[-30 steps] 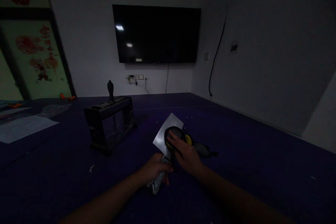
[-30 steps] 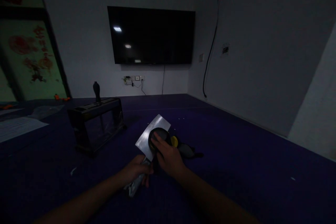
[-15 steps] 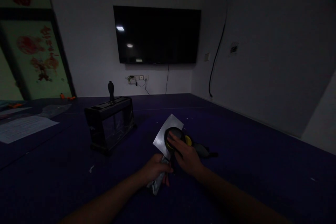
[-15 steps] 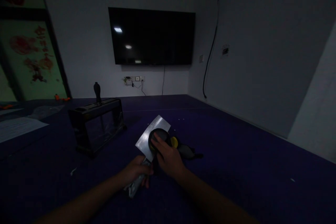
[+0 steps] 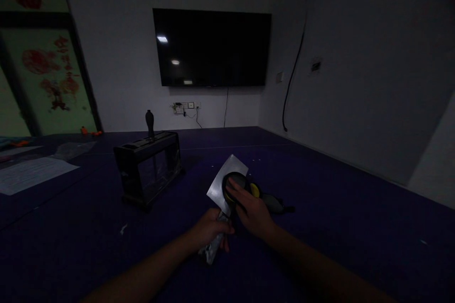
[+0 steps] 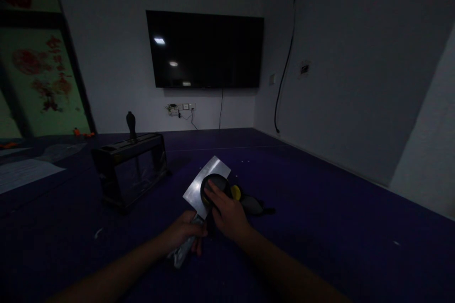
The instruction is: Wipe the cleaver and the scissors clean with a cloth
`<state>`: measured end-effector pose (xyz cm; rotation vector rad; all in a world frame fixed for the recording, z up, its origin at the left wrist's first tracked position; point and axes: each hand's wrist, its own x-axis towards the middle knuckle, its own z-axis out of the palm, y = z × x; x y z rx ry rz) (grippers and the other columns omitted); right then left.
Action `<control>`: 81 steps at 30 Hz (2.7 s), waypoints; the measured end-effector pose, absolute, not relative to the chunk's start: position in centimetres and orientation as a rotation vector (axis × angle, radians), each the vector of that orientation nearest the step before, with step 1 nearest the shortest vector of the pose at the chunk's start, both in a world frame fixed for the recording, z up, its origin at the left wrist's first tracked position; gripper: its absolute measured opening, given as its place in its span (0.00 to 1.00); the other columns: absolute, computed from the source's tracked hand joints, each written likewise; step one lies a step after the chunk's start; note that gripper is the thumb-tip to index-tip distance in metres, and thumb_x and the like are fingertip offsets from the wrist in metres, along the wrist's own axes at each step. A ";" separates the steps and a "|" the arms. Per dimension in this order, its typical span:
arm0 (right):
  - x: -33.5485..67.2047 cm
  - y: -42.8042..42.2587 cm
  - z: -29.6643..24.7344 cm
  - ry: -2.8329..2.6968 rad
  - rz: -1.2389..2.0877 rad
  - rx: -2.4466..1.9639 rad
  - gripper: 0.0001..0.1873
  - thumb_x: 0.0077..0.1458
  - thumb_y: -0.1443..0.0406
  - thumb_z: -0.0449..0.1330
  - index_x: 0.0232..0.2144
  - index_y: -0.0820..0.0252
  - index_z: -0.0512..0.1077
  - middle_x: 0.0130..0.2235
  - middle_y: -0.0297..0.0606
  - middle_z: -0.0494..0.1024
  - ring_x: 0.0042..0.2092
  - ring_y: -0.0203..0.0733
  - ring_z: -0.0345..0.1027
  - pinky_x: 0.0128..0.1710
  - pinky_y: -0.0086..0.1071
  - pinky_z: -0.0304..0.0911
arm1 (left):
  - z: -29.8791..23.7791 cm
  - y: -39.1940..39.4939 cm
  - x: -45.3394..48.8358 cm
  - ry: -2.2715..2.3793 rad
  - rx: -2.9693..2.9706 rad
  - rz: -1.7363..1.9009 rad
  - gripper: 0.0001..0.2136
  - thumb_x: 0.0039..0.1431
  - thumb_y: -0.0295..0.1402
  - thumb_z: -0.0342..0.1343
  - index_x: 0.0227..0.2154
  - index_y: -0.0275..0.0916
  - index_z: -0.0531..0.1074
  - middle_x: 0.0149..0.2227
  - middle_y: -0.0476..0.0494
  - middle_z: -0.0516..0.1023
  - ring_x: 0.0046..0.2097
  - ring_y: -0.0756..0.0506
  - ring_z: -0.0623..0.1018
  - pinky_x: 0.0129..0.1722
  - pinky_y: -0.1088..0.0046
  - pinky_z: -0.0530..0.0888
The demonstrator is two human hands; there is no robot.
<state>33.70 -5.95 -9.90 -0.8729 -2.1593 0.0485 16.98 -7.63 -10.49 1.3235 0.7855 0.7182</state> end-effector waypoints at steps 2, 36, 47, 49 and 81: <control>33.7 -6.0 -9.9 -2.158 0.048 -0.876 0.36 0.46 0.76 0.48 0.58 0.51 0.53 0.61 0.39 0.53 0.56 0.44 0.58 0.49 0.42 0.60 | -10.7 -7.5 17.0 0.791 1.314 0.717 0.06 0.35 0.31 0.55 0.18 0.35 0.64 0.11 0.52 0.66 0.14 0.49 0.70 0.13 0.79 0.60; 33.7 -5.9 -9.9 -2.178 -0.018 -0.886 0.38 0.45 0.77 0.49 0.58 0.51 0.51 0.61 0.38 0.52 0.56 0.44 0.58 0.48 0.41 0.62 | -10.5 -7.7 17.1 0.798 1.289 0.745 0.06 0.35 0.30 0.55 0.18 0.35 0.64 0.11 0.52 0.67 0.14 0.49 0.70 0.12 0.79 0.61; 33.7 -6.1 -9.7 -2.180 0.024 -0.890 0.36 0.45 0.76 0.48 0.58 0.53 0.52 0.61 0.39 0.52 0.56 0.44 0.58 0.48 0.41 0.61 | -10.4 -7.8 17.1 0.796 1.289 0.753 0.05 0.34 0.30 0.55 0.17 0.35 0.64 0.10 0.53 0.65 0.14 0.48 0.70 0.12 0.79 0.60; 33.6 -6.1 -9.8 -2.183 0.026 -0.892 0.37 0.45 0.76 0.48 0.58 0.53 0.52 0.62 0.39 0.52 0.56 0.44 0.57 0.48 0.41 0.62 | -10.5 -7.8 17.1 0.806 1.283 0.757 0.06 0.35 0.30 0.55 0.18 0.35 0.64 0.11 0.53 0.65 0.14 0.49 0.70 0.12 0.79 0.61; 33.2 -5.9 -9.7 -2.122 -0.016 -1.032 0.37 0.45 0.77 0.46 0.58 0.50 0.52 0.62 0.35 0.51 0.55 0.43 0.60 0.47 0.41 0.63 | -10.4 -7.9 16.9 0.822 1.309 0.754 0.06 0.33 0.29 0.54 0.19 0.34 0.65 0.11 0.52 0.67 0.14 0.50 0.69 0.13 0.79 0.60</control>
